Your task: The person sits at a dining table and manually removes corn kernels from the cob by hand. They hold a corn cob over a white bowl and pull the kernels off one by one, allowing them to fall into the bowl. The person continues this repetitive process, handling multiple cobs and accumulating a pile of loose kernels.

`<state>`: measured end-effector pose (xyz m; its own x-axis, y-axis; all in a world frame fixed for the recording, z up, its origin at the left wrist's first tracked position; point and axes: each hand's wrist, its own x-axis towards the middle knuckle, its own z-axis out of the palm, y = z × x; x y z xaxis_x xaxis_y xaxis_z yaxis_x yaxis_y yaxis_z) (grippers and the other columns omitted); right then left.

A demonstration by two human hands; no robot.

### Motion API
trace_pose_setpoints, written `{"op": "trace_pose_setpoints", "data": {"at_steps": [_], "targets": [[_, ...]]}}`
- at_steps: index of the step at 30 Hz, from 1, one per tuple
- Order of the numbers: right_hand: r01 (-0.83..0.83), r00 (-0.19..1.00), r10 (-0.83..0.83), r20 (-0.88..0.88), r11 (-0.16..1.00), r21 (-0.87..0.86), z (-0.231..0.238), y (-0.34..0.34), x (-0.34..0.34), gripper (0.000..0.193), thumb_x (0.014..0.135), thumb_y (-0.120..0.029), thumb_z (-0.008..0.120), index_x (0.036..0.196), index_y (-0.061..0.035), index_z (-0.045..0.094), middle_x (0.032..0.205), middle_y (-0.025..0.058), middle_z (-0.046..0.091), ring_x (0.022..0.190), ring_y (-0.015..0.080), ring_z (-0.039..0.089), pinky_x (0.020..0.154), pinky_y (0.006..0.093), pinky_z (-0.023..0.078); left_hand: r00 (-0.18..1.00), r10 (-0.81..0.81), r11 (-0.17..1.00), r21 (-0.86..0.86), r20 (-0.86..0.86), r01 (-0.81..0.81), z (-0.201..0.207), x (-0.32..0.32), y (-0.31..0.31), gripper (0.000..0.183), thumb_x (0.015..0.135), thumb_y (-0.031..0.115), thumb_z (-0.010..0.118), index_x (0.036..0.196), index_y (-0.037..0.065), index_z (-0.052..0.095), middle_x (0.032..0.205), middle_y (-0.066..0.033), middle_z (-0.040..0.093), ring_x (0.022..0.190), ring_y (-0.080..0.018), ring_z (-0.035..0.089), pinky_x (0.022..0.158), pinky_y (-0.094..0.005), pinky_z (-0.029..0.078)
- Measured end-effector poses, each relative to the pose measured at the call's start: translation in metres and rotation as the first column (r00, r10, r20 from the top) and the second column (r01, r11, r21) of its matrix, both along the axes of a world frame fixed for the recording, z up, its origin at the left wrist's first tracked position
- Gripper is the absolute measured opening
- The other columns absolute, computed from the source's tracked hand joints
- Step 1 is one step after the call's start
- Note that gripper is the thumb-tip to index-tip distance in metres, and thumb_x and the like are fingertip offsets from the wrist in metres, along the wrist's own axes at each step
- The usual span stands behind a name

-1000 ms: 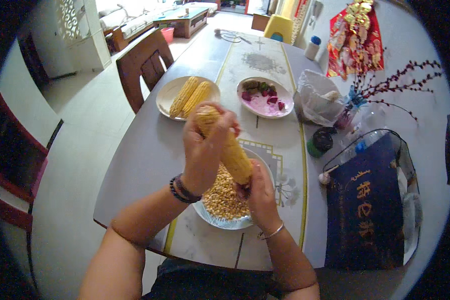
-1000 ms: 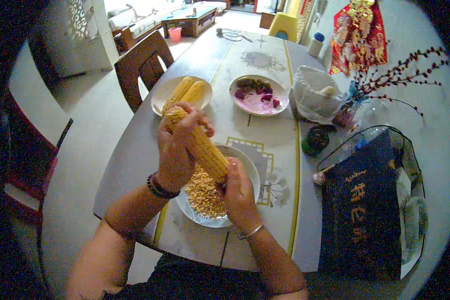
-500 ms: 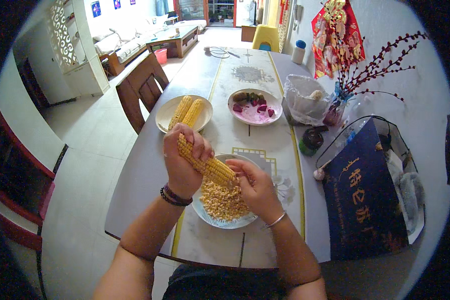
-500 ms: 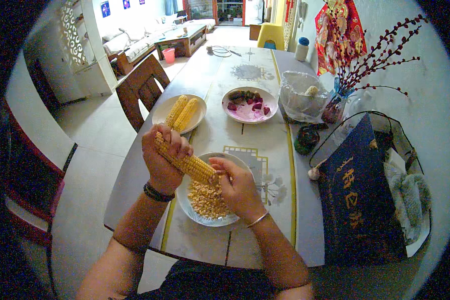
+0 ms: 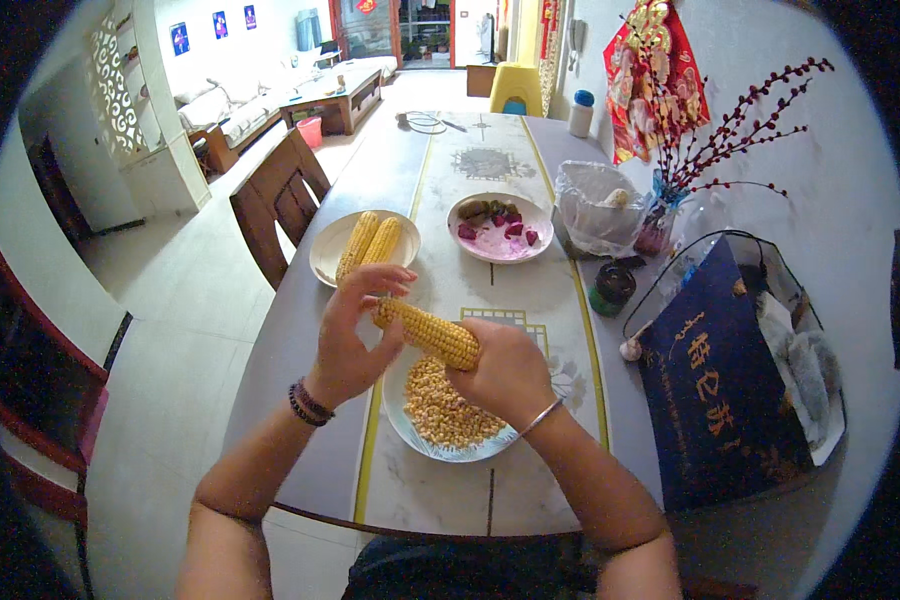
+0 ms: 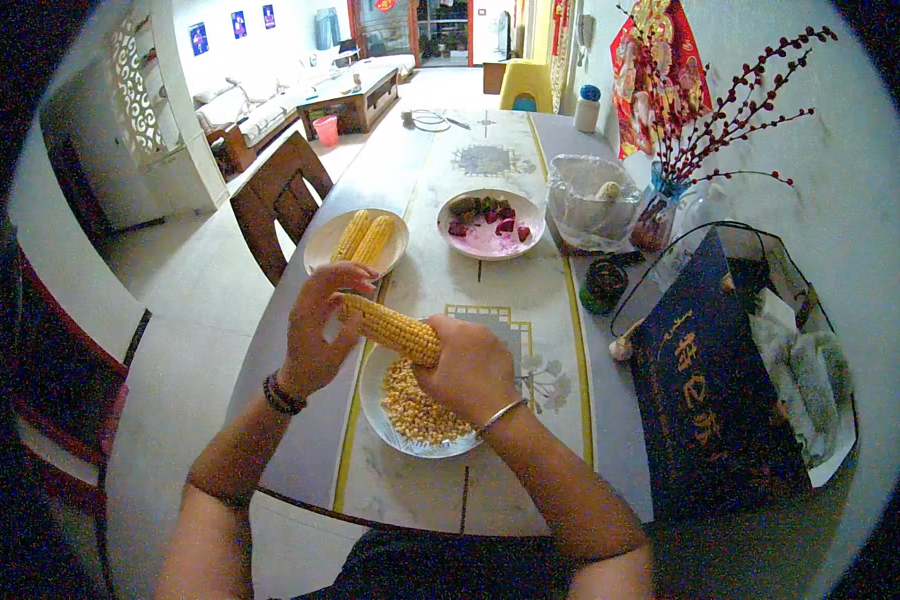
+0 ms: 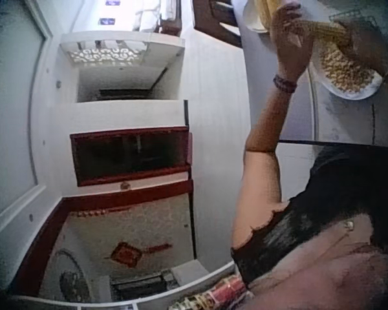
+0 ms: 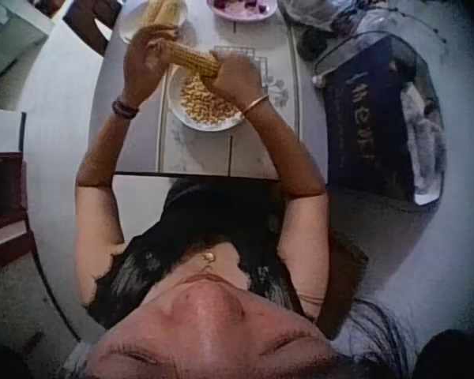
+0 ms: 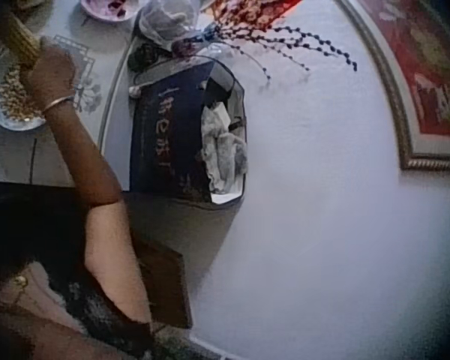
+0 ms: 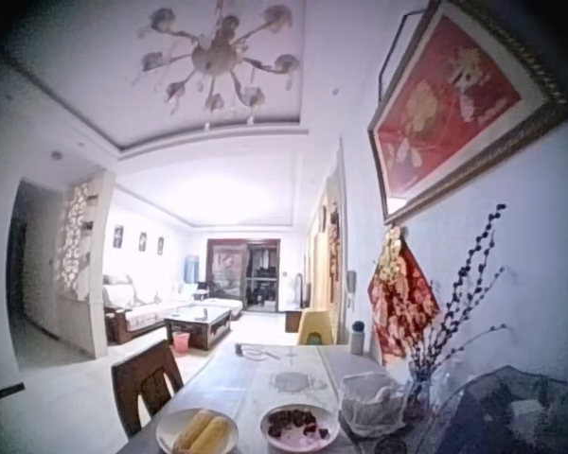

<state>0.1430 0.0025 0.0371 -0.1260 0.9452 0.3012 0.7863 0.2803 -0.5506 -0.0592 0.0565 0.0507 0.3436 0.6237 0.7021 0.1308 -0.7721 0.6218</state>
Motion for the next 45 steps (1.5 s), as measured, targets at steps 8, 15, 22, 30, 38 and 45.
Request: {"op": "trace_pose_setpoints", "data": {"at_steps": [8,15,22,30,38,45], "targets": [[0.06,0.944,-0.151,0.292,0.952,0.299,-0.016,-0.002,-0.012,0.01,0.078,-0.015,0.065,0.085,-0.0097,0.059,0.074,0.0102,0.065,0.074,0.0307,0.068,0.064,0.0441,0.053,0.494,0.479,0.871,0.461,-0.725,-0.169,-0.018,0.038,-0.016,0.023,0.073,0.023,0.069,0.086,0.008,0.057,0.079,-0.0089,0.064,0.076,-0.0287,0.065,0.067,-0.0422,0.051],[-0.098,0.959,0.022,0.283,0.962,0.256,-0.021,0.014,0.009,0.021,0.063,-0.021,0.073,0.076,-0.0098,0.062,0.071,0.0128,0.065,0.069,0.0351,0.065,0.061,0.0442,0.053,0.651,0.339,0.914,0.401,-0.679,-0.058,-0.04,0.041,0.006,0.025,0.076,0.033,0.069,0.077,0.01,0.059,0.065,-0.0109,0.063,0.059,-0.0316,0.065,0.053,-0.0423,0.052],[-0.261,0.926,0.185,0.33,0.944,0.204,-0.03,0.02,0.017,0.026,0.059,-0.03,0.075,0.075,-0.0119,0.063,0.07,0.013,0.065,0.068,0.0343,0.065,0.06,0.0443,0.053,0.74,0.116,0.938,0.317,-0.662,0.136,-0.046,0.022,0.013,0.028,0.073,0.035,0.072,0.076,0.011,0.058,0.064,-0.0107,0.063,0.059,-0.0342,0.064,0.055,-0.0435,0.053],[-0.136,0.958,0.086,0.272,0.977,0.167,-0.027,0.032,0.023,0.033,0.064,-0.026,0.075,0.09,-0.009,0.064,0.077,0.0143,0.066,0.075,0.0361,0.066,0.067,0.0448,0.053,0.804,0.142,0.988,0.134,-0.578,-0.078,-0.052,0.019,0.035,0.021,0.08,0.024,0.069,0.079,0.006,0.058,0.069,-0.0143,0.061,0.067,-0.0339,0.064,0.061,-0.0418,0.052],[-0.102,0.929,0.153,-0.338,0.981,0.163,-0.031,0.005,0.039,0.045,0.076,-0.01,0.075,0.113,-0.0051,0.051,0.095,0.012,0.061,0.088,0.0215,0.063,0.078,0.0341,0.052,0.942,-0.106,0.983,-0.179,-0.317,0.051,-0.051,0.017,0.022,0.048,0.084,0.014,0.072,0.12,0.005,0.041,0.103,-0.016,0.058,0.095,-0.0276,0.061,0.083,-0.0362,0.05],[-0.124,0.939,0.2,-0.279,0.956,0.268,-0.04,-0.009,0.048,0.041,0.082,-0.008,0.07,0.118,-0.0054,0.05,0.109,0.0152,0.058,0.103,0.0314,0.06,0.089,0.0388,0.05,0.954,-0.225,0.933,-0.327,-0.197,0.152,-0.049,0.023,0.018,0.046,0.088,0.017,0.07,0.119,0.001,0.04,0.108,-0.021,0.06,0.1,-0.0345,0.063,0.088,-0.0389,0.05]]}}
